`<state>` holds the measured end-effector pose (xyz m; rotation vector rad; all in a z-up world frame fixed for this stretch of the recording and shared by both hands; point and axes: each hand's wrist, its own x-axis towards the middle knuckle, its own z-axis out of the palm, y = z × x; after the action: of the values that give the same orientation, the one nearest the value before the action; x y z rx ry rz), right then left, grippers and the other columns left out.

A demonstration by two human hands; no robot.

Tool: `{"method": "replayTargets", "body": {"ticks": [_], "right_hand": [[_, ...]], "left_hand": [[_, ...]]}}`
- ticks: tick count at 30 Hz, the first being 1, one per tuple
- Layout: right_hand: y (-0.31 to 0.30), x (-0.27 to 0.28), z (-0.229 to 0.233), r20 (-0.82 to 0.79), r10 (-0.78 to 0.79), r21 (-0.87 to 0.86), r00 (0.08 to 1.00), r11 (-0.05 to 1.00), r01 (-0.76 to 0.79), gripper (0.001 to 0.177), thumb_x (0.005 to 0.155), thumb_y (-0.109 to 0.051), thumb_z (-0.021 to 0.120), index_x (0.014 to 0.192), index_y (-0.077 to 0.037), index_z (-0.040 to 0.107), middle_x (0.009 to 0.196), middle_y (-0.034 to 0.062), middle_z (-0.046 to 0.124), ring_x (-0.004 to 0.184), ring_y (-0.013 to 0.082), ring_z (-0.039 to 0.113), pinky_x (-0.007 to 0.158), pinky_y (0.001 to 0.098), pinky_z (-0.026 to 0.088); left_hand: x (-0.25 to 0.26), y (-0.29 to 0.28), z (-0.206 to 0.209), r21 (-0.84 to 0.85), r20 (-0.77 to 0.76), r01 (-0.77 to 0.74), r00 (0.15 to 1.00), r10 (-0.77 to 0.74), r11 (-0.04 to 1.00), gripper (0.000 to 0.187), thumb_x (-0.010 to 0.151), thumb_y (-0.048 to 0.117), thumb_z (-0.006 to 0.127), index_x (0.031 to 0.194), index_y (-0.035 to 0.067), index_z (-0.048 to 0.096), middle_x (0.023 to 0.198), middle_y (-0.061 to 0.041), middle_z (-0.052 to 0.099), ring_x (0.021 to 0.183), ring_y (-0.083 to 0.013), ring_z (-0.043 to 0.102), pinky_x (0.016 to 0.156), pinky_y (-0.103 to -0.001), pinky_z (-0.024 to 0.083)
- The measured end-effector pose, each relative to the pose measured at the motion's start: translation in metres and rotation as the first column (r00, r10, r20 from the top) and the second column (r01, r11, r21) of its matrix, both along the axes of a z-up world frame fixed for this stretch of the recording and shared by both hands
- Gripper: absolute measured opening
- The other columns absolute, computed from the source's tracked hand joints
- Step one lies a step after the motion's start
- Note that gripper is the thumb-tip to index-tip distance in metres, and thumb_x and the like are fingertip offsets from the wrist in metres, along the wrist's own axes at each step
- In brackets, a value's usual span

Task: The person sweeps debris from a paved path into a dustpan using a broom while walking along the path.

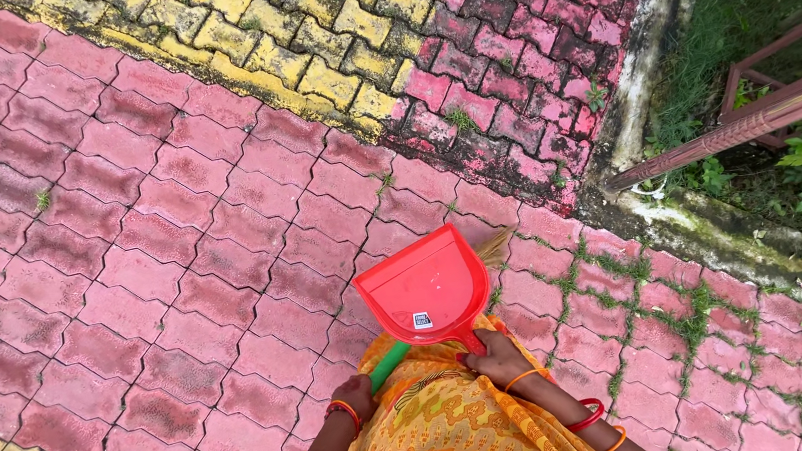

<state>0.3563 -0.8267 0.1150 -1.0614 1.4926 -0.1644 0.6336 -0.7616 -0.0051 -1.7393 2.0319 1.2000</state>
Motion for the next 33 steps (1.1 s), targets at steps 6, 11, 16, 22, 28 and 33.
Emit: {"method": "replayTargets", "body": {"ticks": [6,11,16,22,28,33], "right_hand": [[-0.027,-0.002,-0.015,-0.021,0.058,0.032,0.998,0.998,-0.057,0.039,0.086,-0.015,0.074,0.117,0.008,0.066,0.087,0.0082,0.071,0.076,0.0134,0.063,0.069,0.0305,0.051],[-0.078,-0.005,-0.018,0.014,0.110,0.051,0.994,0.993,-0.110,0.036,0.089,-0.015,0.073,0.116,0.009,0.065,0.087,0.0119,0.068,0.075,0.0163,0.060,0.068,0.0342,0.050],[-0.139,-0.017,-0.012,0.115,0.106,-0.003,0.988,0.994,-0.106,0.038,0.086,-0.010,0.069,0.120,0.005,0.063,0.097,0.0077,0.074,0.083,0.0142,0.067,0.076,0.0309,0.054],[-0.188,-0.047,-0.018,0.162,0.060,0.043,0.985,0.997,-0.067,0.037,0.088,-0.010,0.070,0.121,0.005,0.063,0.097,0.0101,0.074,0.085,0.0155,0.067,0.077,0.0320,0.054],[-0.224,-0.065,-0.009,0.110,0.132,0.016,0.985,0.991,-0.135,0.040,0.088,-0.016,0.072,0.122,0.003,0.063,0.095,0.0103,0.072,0.083,0.0164,0.065,0.076,0.0324,0.052],[-0.249,-0.066,-0.021,0.117,0.170,0.029,0.979,0.984,-0.174,0.040,0.086,-0.015,0.072,0.120,0.006,0.065,0.092,0.0120,0.072,0.082,0.0179,0.067,0.078,0.0326,0.052]], "left_hand": [[0.034,-0.021,-0.008,-0.251,0.012,-0.351,0.931,0.365,0.902,0.049,0.073,0.032,0.064,0.118,0.012,0.055,0.094,-0.015,0.068,0.092,-0.0353,0.068,0.082,-0.048,0.055],[0.056,-0.096,-0.030,-0.317,0.061,-0.565,0.789,0.611,0.762,0.037,0.079,0.036,0.068,0.099,0.006,0.059,0.093,-0.018,0.069,0.093,-0.0396,0.068,0.084,-0.050,0.056],[0.035,-0.193,-0.031,0.136,0.152,-0.812,0.583,0.798,0.567,0.038,0.083,0.031,0.063,0.104,-0.001,0.060,0.099,-0.021,0.078,0.097,-0.0342,0.079,0.088,-0.047,0.062],[-0.050,-0.227,-0.021,0.005,0.193,-0.542,0.825,0.531,0.841,0.040,0.082,0.022,0.060,0.117,0.003,0.056,0.118,-0.025,0.067,0.110,-0.0390,0.067,0.097,-0.044,0.053],[-0.093,-0.224,-0.008,0.111,0.173,-0.038,0.985,0.019,0.993,0.050,0.088,0.035,0.060,0.127,0.007,0.047,0.116,-0.019,0.066,0.107,-0.0386,0.066,0.093,-0.045,0.053],[-0.062,-0.230,0.005,-0.053,0.095,-0.087,0.991,0.092,0.995,0.048,0.076,0.040,0.071,0.109,0.012,0.051,0.102,-0.011,0.068,0.101,-0.0307,0.067,0.090,-0.041,0.054]]}}
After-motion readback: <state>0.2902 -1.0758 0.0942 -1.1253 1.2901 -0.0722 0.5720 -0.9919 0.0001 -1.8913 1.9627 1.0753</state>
